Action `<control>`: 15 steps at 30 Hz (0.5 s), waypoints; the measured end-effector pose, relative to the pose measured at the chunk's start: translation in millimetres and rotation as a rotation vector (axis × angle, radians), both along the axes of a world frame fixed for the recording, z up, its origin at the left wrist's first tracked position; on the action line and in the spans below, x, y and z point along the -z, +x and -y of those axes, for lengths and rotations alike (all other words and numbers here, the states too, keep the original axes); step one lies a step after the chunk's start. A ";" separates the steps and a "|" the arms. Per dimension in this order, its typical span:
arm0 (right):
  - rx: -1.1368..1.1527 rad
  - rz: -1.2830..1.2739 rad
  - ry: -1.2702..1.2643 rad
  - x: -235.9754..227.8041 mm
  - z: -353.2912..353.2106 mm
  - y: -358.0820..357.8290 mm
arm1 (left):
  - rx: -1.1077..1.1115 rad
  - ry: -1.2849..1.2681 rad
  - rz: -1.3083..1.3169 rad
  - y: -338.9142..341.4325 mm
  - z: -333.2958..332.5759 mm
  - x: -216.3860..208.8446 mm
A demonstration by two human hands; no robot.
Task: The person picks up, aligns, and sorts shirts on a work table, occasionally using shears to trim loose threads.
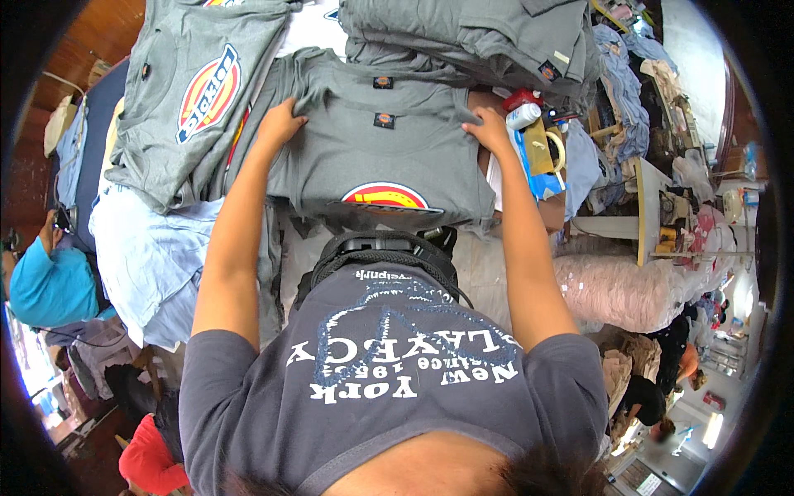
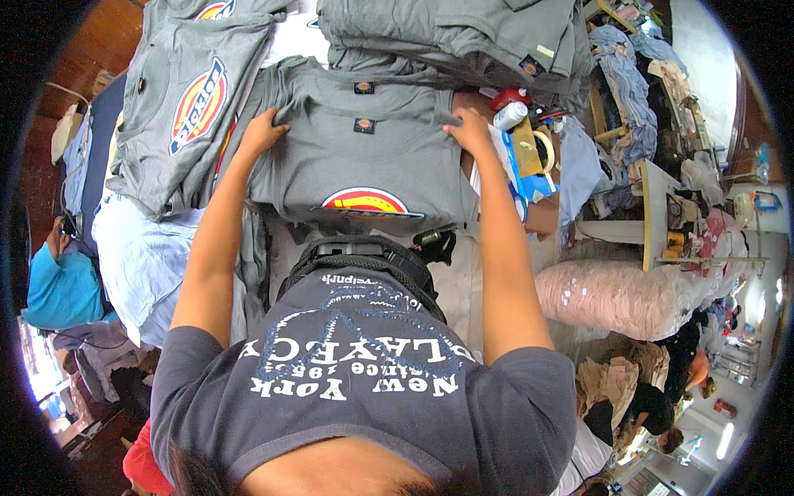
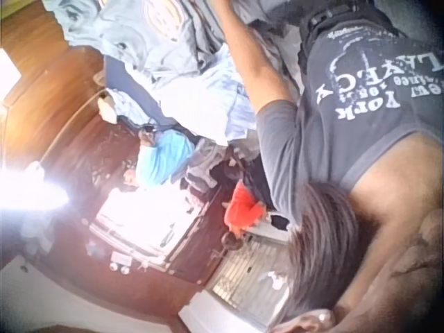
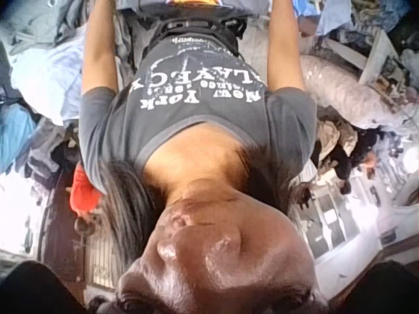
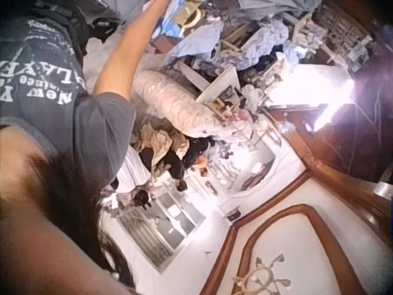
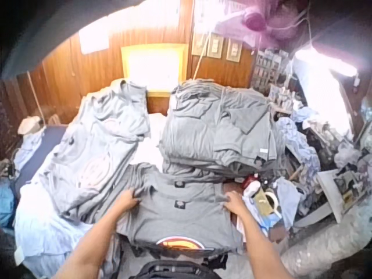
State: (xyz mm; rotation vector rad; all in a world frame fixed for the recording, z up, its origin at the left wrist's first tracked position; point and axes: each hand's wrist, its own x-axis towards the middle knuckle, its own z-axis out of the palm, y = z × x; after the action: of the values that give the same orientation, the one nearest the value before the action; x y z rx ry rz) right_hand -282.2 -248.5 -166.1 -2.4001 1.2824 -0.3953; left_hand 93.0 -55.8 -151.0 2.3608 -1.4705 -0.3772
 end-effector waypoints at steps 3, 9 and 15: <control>-0.099 0.133 0.251 -47.3 -17.2 -29.5 | -0.003 -0.060 -0.289 -4.6 -36.2 -63.1; -0.274 0.828 0.568 -228.4 -65.0 -65.1 | 0.219 -0.706 -1.122 -12.4 -85.5 -205.2; -0.158 0.521 0.204 -308.3 18.2 22.4 | 0.146 -0.567 -0.432 117.2 -17.1 -286.6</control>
State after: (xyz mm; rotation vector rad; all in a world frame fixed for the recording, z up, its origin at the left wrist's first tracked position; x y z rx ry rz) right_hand -259.8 -266.7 142.3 -2.0226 0.8488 -0.7431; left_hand 210.2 -38.7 135.7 1.6157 -1.3228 -0.4085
